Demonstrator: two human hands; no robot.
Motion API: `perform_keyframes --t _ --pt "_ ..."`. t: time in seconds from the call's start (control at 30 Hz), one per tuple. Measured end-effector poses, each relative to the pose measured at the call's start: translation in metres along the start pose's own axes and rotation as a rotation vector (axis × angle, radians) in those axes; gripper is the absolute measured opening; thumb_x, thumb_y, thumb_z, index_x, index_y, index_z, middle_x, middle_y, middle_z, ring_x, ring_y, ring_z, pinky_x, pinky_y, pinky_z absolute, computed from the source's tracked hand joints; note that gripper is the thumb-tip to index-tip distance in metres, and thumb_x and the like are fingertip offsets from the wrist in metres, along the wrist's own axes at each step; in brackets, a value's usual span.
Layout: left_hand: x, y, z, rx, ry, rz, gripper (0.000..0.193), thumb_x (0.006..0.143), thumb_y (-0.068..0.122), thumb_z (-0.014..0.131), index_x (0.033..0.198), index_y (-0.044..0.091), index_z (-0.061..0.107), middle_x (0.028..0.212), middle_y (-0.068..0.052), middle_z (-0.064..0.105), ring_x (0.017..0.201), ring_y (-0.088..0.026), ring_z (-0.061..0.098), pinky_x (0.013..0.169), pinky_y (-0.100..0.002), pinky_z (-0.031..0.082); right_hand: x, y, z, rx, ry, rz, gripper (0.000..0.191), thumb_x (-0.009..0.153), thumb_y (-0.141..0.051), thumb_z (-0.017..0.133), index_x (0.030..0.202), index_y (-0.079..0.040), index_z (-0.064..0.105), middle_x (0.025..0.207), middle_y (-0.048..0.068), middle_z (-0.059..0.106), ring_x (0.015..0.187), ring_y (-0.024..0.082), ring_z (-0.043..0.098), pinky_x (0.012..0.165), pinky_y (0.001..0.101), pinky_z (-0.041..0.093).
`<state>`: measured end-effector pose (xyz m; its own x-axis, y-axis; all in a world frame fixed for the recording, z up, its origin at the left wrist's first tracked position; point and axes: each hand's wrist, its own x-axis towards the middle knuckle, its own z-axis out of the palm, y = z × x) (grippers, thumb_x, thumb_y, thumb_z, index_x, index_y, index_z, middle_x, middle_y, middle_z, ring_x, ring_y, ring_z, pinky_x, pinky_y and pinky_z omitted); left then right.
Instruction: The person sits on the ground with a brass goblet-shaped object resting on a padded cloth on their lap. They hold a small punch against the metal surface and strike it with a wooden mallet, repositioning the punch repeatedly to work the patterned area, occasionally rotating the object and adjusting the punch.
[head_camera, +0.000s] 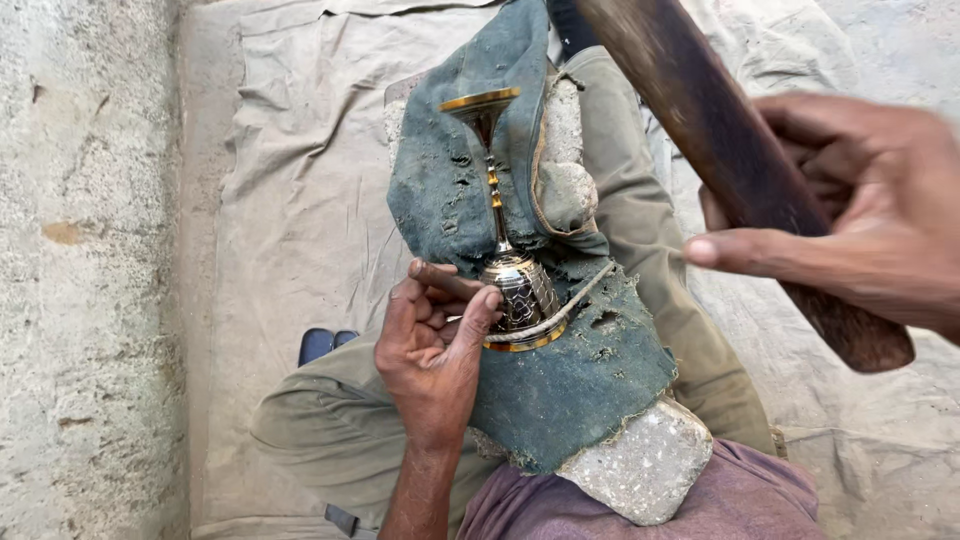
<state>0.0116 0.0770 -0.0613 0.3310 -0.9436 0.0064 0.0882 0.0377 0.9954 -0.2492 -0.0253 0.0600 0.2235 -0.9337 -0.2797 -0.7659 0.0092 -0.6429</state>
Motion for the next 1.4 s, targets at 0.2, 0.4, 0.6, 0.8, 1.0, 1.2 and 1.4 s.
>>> perform_keyframes --t 0.2,0.4,0.6,0.8,1.0,1.2,1.4 --pt "-0.003 -0.007 0.004 0.03 0.051 -0.021 0.026 0.094 -0.001 0.075 0.111 -0.002 0.056 0.095 -0.012 0.072 0.084 -0.011 0.072 0.074 -0.023 0.064 0.0 -0.022 -0.004 -0.052 0.129 -0.455 0.061 0.078 -0.008 0.078 0.135 -0.003 0.056 0.106 0.012 0.071 0.091 0.02 0.075 0.084 0.0355 0.063" --pt "-0.005 -0.009 0.009 -0.071 0.128 -0.017 0.027 0.093 -0.001 0.075 0.107 -0.001 0.052 0.095 -0.01 0.07 0.085 -0.011 0.071 0.077 -0.023 0.064 0.013 -0.058 -0.011 -0.641 0.194 -0.651 0.059 0.062 0.007 0.074 0.121 0.0 0.07 0.1 0.016 0.073 0.09 0.025 0.074 0.077 0.0377 0.06" --pt "-0.009 -0.004 0.011 0.042 0.093 0.054 0.022 0.095 0.002 0.076 0.109 -0.002 0.06 0.093 -0.011 0.073 0.084 -0.009 0.07 0.075 -0.023 0.063 0.015 -0.087 -0.006 -1.058 0.194 -0.668 0.046 0.072 0.001 0.073 0.116 -0.01 0.072 0.092 0.008 0.074 0.085 0.023 0.074 0.077 0.0384 0.06" --pt "-0.007 -0.006 0.014 0.051 0.126 -0.003 0.024 0.093 0.004 0.078 0.107 -0.002 0.06 0.09 -0.01 0.074 0.081 -0.008 0.073 0.073 -0.022 0.065 0.017 -0.095 -0.003 -1.192 0.129 -0.574 0.044 0.077 -0.002 0.07 0.12 -0.013 0.069 0.092 0.004 0.073 0.08 0.021 0.072 0.072 0.037 0.06" --pt "-0.007 -0.011 0.016 0.058 0.14 0.05 0.025 0.093 0.002 0.078 0.11 -0.003 0.059 0.091 -0.009 0.073 0.083 -0.007 0.07 0.074 -0.021 0.063 0.016 -0.112 -0.006 -1.184 0.121 -0.589 0.043 0.079 -0.008 0.069 0.122 -0.014 0.068 0.092 0.004 0.073 0.081 0.02 0.072 0.075 0.037 0.06" --pt "-0.006 -0.008 0.017 0.081 0.119 0.102 0.029 0.094 0.001 0.077 0.117 -0.003 0.059 0.093 -0.008 0.072 0.084 -0.006 0.069 0.074 -0.021 0.063 0.019 -0.131 -0.004 -1.508 -0.099 -0.492 0.032 0.09 -0.023 0.065 0.12 -0.013 0.065 0.09 0.004 0.072 0.081 0.015 0.07 0.078 0.0325 0.061" --pt "-0.003 -0.007 0.017 0.089 0.112 0.078 0.029 0.095 0.001 0.076 0.118 -0.003 0.06 0.09 -0.007 0.069 0.081 -0.005 0.066 0.07 -0.02 0.062 0.019 -0.121 -0.005 -1.654 -0.132 -0.489 0.041 0.091 -0.027 0.063 0.129 -0.011 0.061 0.093 0.003 0.073 0.081 0.013 0.069 0.071 0.0299 0.06"
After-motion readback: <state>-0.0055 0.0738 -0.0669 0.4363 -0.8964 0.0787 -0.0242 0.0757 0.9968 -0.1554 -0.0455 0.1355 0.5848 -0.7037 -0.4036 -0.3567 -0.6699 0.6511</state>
